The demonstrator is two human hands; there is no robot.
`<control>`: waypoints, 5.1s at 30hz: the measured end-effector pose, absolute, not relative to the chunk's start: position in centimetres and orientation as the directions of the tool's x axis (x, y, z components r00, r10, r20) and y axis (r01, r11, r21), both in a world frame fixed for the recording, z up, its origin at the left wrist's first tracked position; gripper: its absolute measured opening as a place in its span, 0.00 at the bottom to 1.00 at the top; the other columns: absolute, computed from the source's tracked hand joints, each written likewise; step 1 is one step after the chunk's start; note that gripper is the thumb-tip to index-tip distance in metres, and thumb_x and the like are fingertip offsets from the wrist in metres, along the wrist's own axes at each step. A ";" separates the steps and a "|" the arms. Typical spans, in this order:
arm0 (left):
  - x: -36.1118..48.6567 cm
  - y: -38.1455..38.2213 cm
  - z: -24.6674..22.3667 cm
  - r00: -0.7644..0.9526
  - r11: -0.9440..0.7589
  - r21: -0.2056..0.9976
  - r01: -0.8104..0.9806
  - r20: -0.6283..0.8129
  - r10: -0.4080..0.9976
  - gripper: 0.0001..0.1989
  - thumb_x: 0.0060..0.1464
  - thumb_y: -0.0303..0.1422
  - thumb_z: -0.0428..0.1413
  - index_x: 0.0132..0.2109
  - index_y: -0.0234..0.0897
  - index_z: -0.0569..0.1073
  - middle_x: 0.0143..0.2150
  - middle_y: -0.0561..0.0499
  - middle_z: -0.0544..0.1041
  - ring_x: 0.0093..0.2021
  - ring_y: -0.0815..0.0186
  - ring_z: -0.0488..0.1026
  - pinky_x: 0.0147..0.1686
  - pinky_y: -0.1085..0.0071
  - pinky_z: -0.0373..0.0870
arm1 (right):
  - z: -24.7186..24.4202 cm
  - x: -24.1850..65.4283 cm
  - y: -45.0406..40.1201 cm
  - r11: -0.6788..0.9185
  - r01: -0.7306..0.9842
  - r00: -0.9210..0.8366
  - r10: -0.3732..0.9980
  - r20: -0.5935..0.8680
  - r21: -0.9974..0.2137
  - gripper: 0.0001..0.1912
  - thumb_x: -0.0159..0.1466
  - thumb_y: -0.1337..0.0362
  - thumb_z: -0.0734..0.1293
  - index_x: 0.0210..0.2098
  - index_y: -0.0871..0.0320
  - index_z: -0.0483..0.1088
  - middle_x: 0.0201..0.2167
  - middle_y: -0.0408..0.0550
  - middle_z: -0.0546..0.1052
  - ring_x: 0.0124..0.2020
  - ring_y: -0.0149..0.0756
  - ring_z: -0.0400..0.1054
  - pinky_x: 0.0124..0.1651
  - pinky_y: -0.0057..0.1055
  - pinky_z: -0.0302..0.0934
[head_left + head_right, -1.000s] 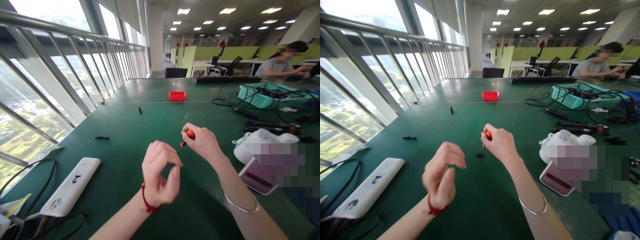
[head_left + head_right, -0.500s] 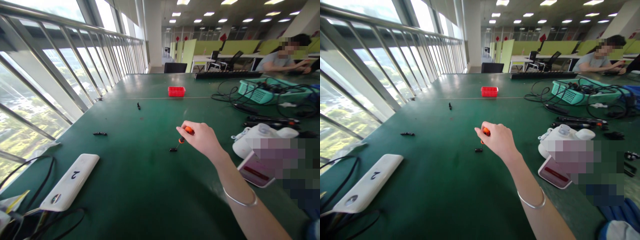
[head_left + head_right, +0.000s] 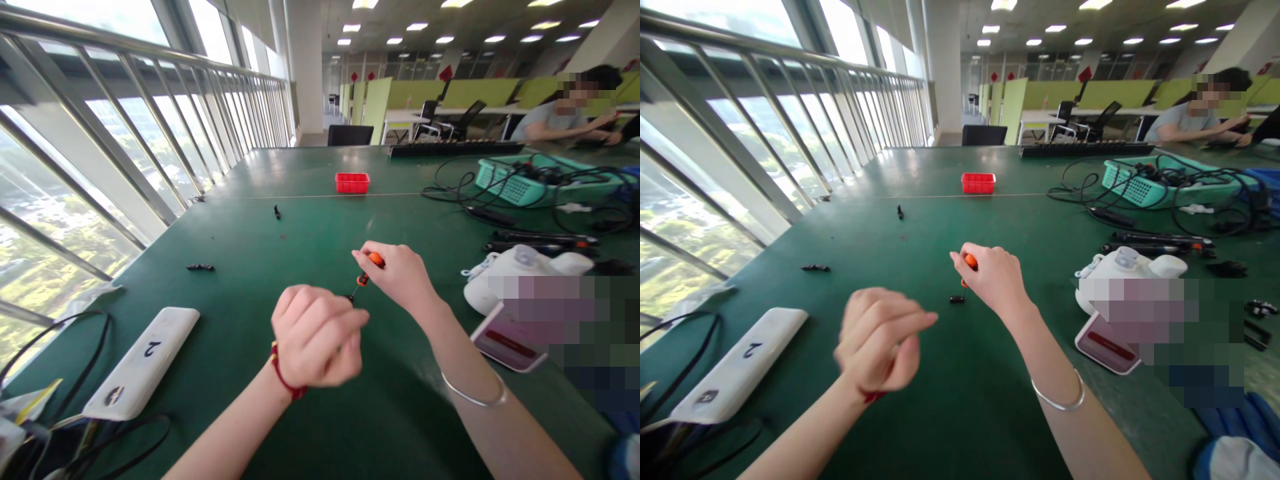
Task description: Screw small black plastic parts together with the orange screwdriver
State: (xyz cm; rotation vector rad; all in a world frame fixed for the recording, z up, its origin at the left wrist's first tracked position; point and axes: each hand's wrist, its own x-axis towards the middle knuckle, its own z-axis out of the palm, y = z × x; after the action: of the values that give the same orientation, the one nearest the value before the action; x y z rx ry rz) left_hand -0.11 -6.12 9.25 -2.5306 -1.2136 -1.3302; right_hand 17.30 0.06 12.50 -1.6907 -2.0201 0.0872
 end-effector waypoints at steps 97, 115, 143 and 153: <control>-0.1 1.2 1.2 0.304 -0.401 0.534 0.745 0.264 0.915 0.08 0.50 0.32 0.56 0.39 0.45 0.75 0.43 0.51 0.70 0.46 0.61 0.64 0.49 0.60 0.60 | 13.0 17.5 -0.2 0.212 0.890 -0.071 0.938 0.338 -0.403 0.14 0.60 0.56 0.56 0.25 0.55 0.67 0.16 0.41 0.67 0.18 0.30 0.60 0.22 0.25 0.45; 0.0 1.1 1.4 0.321 -0.418 0.550 0.723 0.268 0.908 0.05 0.50 0.31 0.57 0.36 0.43 0.74 0.42 0.52 0.71 0.45 0.61 0.65 0.47 0.62 0.60 | 12.7 17.3 -0.1 0.270 0.878 -0.123 0.926 0.357 -0.396 0.18 0.61 0.53 0.56 0.23 0.56 0.68 0.16 0.42 0.68 0.19 0.29 0.60 0.23 0.25 0.47; -0.1 1.2 1.3 0.303 -0.420 0.571 0.705 0.294 0.907 0.04 0.49 0.29 0.57 0.35 0.41 0.74 0.40 0.51 0.72 0.44 0.61 0.66 0.45 0.62 0.61 | 11.8 16.5 0.0 0.336 0.778 -0.095 0.898 0.429 -0.530 0.14 0.58 0.59 0.59 0.20 0.57 0.66 0.16 0.41 0.67 0.19 0.27 0.58 0.25 0.25 0.49; -0.2 1.3 1.1 0.309 -0.433 0.564 0.703 0.306 0.901 0.03 0.50 0.30 0.56 0.35 0.41 0.74 0.40 0.52 0.72 0.44 0.61 0.66 0.45 0.62 0.62 | 10.9 15.9 0.2 0.369 0.777 -0.134 0.888 0.439 -0.510 0.13 0.58 0.59 0.59 0.21 0.57 0.66 0.16 0.40 0.67 0.18 0.26 0.57 0.24 0.24 0.47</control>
State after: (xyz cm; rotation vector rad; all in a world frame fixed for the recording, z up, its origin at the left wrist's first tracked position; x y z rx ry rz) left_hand -0.17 1.31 1.07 -2.7891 -1.7835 -1.0522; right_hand 15.85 0.18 10.86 -1.4389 -1.9377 0.2044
